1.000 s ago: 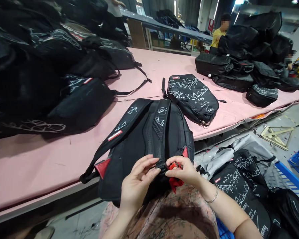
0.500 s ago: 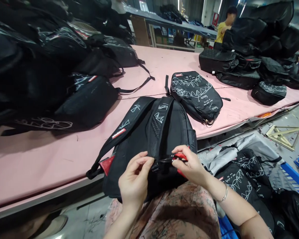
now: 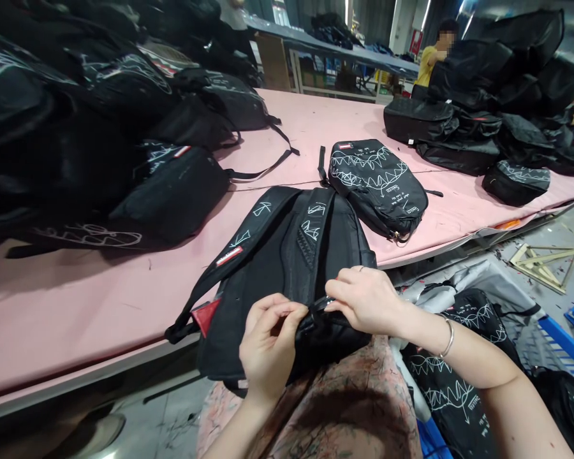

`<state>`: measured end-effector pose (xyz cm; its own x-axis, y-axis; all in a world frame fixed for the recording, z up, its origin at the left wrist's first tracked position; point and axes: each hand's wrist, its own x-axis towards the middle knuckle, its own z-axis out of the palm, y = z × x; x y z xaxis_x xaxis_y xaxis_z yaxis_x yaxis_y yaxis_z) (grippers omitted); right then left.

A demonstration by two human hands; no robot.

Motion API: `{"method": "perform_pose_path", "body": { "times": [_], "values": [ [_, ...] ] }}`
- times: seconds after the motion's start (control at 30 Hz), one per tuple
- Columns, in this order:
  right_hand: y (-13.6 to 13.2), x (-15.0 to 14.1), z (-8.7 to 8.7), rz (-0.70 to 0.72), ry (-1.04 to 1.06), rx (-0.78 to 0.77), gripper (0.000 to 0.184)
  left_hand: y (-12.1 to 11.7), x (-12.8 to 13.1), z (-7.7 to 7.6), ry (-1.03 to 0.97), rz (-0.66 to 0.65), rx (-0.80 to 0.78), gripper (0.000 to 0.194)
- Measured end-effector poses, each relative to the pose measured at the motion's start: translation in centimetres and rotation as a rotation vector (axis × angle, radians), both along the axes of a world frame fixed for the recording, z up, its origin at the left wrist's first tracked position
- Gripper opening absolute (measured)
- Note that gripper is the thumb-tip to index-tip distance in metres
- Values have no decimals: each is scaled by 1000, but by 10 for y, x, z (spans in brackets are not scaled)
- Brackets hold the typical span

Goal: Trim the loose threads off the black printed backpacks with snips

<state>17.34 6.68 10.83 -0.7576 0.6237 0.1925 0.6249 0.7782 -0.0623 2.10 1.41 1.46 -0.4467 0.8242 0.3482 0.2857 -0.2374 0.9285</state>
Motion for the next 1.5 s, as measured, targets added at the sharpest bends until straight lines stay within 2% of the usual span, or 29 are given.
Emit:
{"method": "perform_pose_path", "body": {
  "times": [0.1,0.17,0.27,0.33,0.4,0.47,0.57,0.7,0.83,1.0,1.3,1.4,1.5],
  "values": [
    [3,1,-4,15,39,-18,22,2,-3,-1,-168,-36,-54,17],
    [4,4,-9,5,121,-76,22,4,-6,0,-499,-86,-172,24],
    [6,9,-14,-46,286,-204,20,3,-9,6,-1030,-196,-292,48],
    [7,13,-14,-66,359,-255,17,1,-9,10,-1157,-257,-310,51],
    [7,16,-13,-55,364,-264,16,-3,-7,12,-1138,-317,-351,45],
    [9,18,-10,-22,314,-244,18,-6,-4,12,-1057,-391,-389,54],
    [11,19,-5,51,199,-184,21,-8,-1,8,-924,-465,-362,62],
    [16,19,-1,132,101,-95,22,-7,0,5,-824,-470,-382,62],
    [22,18,-4,186,99,-101,22,-7,-1,7,-786,-498,-407,63],
    [24,15,-10,206,125,-129,23,-7,-2,12,-781,-524,-396,60],
    [21,8,-13,224,146,-1,18,-6,-1,11,-797,-489,-380,57],
    [16,11,-21,112,350,-126,14,-5,-2,12,-832,-473,-367,56],
    [4,15,-38,-132,680,-460,16,-5,-2,12,-896,-478,-369,54]
  ]
}}
